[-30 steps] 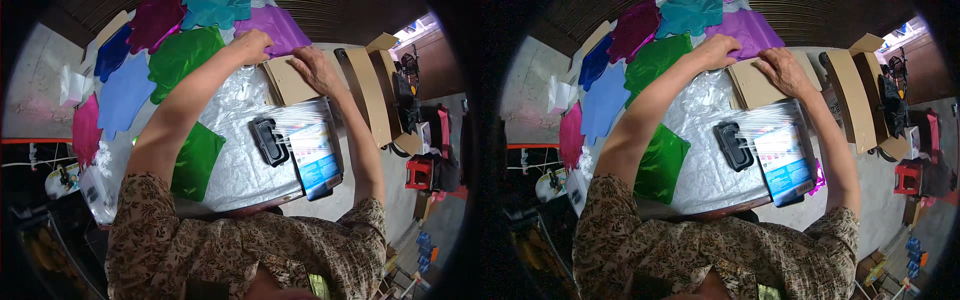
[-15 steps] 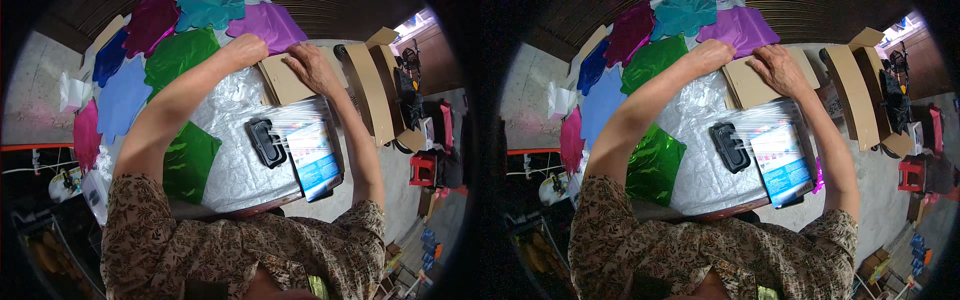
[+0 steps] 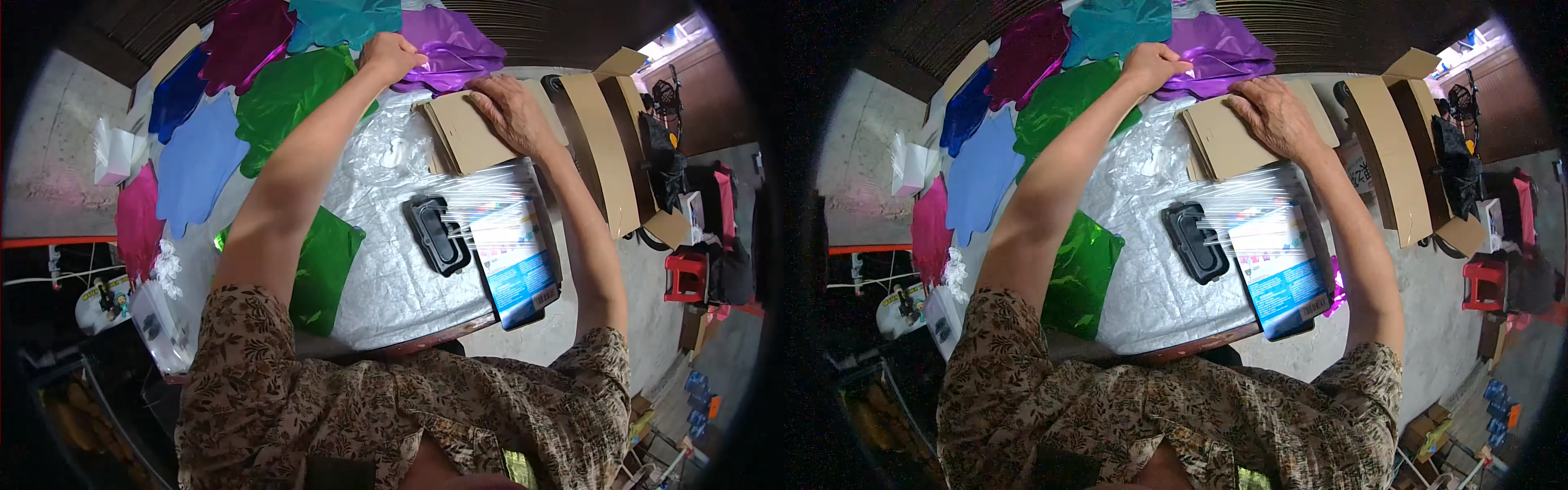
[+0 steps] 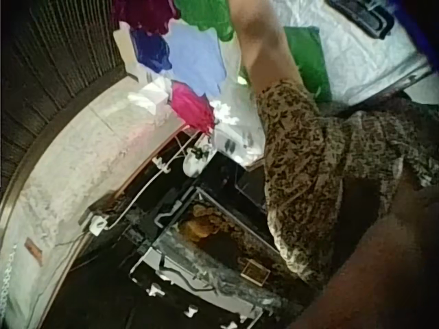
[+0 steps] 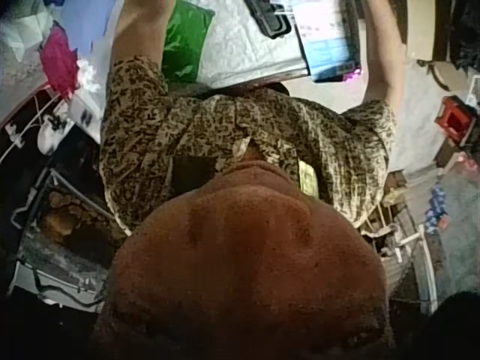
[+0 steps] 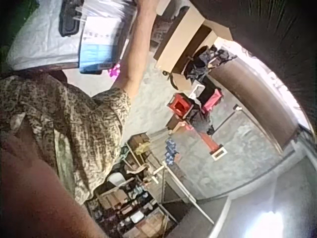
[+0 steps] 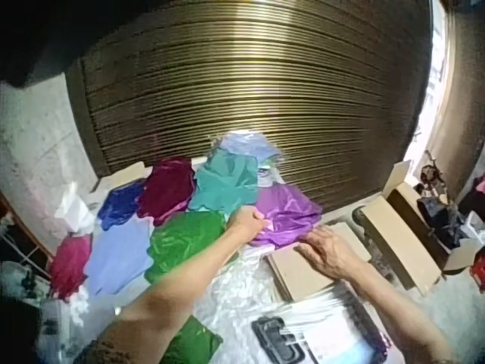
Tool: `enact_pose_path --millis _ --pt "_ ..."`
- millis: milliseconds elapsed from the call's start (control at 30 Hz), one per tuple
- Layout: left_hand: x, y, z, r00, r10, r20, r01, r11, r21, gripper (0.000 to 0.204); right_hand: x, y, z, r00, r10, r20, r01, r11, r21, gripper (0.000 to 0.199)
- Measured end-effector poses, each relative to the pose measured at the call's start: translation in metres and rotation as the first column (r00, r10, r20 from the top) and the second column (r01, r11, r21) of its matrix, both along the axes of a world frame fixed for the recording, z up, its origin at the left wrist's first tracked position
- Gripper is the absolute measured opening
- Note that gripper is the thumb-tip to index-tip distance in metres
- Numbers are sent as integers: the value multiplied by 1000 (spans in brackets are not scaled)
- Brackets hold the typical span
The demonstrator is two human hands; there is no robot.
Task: Folding colorful fabric pieces and placing them into individual retail packages with cardboard inserts.
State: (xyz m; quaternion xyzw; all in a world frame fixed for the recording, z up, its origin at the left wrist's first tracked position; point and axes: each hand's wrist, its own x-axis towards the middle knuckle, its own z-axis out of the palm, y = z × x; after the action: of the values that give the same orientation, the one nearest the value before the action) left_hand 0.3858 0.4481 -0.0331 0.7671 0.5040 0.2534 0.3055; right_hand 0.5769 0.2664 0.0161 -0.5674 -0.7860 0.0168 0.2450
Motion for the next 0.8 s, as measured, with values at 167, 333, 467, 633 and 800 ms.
enact_pose_path --millis 167,333,467,633,800 --pt "12 -7 -5 998 60 20 -58 994 -97 33 0 28 -13 994 -113 7 112 987 111 33" --pt "4 6 -17 965 161 209 -135 982 -136 32 -11 69 -2 972 -146 186 187 956 -228 35" --pt "4 -4 1 958 103 268 -75 991 -112 30 -11 90 -13 977 -143 158 181 949 -260 39" --pt "2 -5 53 938 -133 320 82 982 168 19 -17 125 -43 993 -20 118 37 989 -144 47" --pt "-41 -15 155 809 -213 548 -44 907 419 8 -38 110 -28 976 -54 212 98 975 -201 48"
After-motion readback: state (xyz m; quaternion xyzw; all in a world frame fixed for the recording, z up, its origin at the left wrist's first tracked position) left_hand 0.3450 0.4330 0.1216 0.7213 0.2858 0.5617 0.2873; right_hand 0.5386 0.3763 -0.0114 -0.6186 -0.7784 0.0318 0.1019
